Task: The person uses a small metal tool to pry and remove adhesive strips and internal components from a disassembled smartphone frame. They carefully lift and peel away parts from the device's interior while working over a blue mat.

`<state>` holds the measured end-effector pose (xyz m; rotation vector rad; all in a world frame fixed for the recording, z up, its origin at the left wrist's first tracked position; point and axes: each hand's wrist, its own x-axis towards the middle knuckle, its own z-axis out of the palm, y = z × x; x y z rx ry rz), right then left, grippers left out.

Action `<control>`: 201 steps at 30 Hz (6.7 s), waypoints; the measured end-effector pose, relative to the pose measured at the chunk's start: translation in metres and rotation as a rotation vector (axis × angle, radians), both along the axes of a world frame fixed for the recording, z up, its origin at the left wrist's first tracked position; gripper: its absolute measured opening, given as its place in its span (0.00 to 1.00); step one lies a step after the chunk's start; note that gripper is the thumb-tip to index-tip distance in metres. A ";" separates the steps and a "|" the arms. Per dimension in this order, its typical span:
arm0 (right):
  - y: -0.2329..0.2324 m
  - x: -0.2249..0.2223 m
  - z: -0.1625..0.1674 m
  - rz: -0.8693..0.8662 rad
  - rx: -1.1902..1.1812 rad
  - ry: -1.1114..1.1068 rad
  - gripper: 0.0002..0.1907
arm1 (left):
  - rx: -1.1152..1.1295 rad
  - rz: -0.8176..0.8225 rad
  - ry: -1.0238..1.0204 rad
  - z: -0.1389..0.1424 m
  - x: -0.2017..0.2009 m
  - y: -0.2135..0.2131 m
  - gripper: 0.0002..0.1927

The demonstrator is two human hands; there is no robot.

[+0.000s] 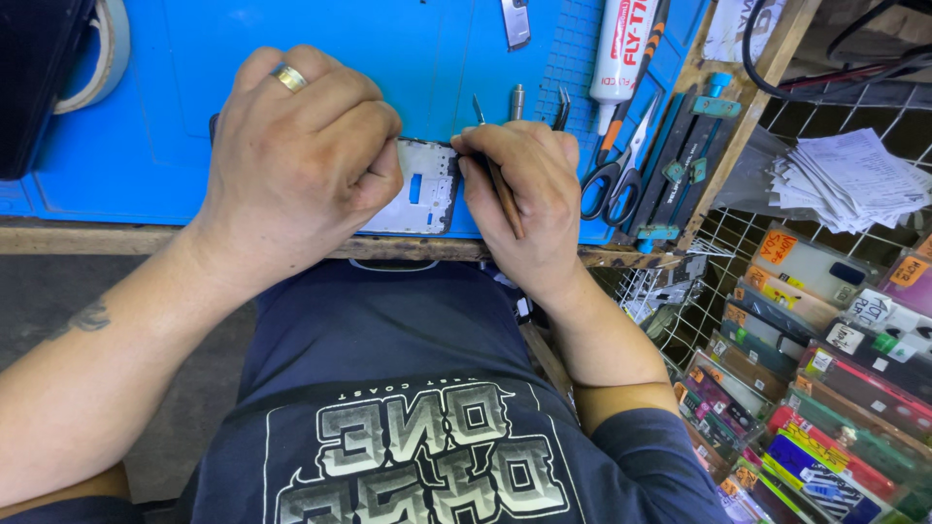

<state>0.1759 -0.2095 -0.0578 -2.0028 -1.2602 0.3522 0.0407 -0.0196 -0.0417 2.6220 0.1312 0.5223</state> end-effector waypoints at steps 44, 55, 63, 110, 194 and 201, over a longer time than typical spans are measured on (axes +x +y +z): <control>0.000 0.000 0.000 0.014 0.009 0.007 0.15 | 0.074 -0.032 0.104 0.005 0.001 0.019 0.05; 0.000 0.001 -0.001 0.015 0.007 -0.003 0.17 | -0.061 -0.106 0.152 -0.006 0.013 -0.007 0.10; -0.001 0.002 -0.001 0.022 0.008 0.017 0.15 | -0.106 -0.080 0.076 -0.004 0.017 -0.010 0.05; -0.003 -0.010 -0.002 0.008 0.156 0.109 0.16 | -0.258 -0.187 0.142 0.001 0.009 -0.012 0.07; -0.006 -0.004 0.007 -0.206 0.249 0.744 0.18 | -0.920 0.107 0.308 0.032 0.012 0.013 0.11; -0.003 0.004 0.000 -0.158 0.317 0.813 0.16 | -1.183 0.041 0.154 0.010 0.011 0.008 0.08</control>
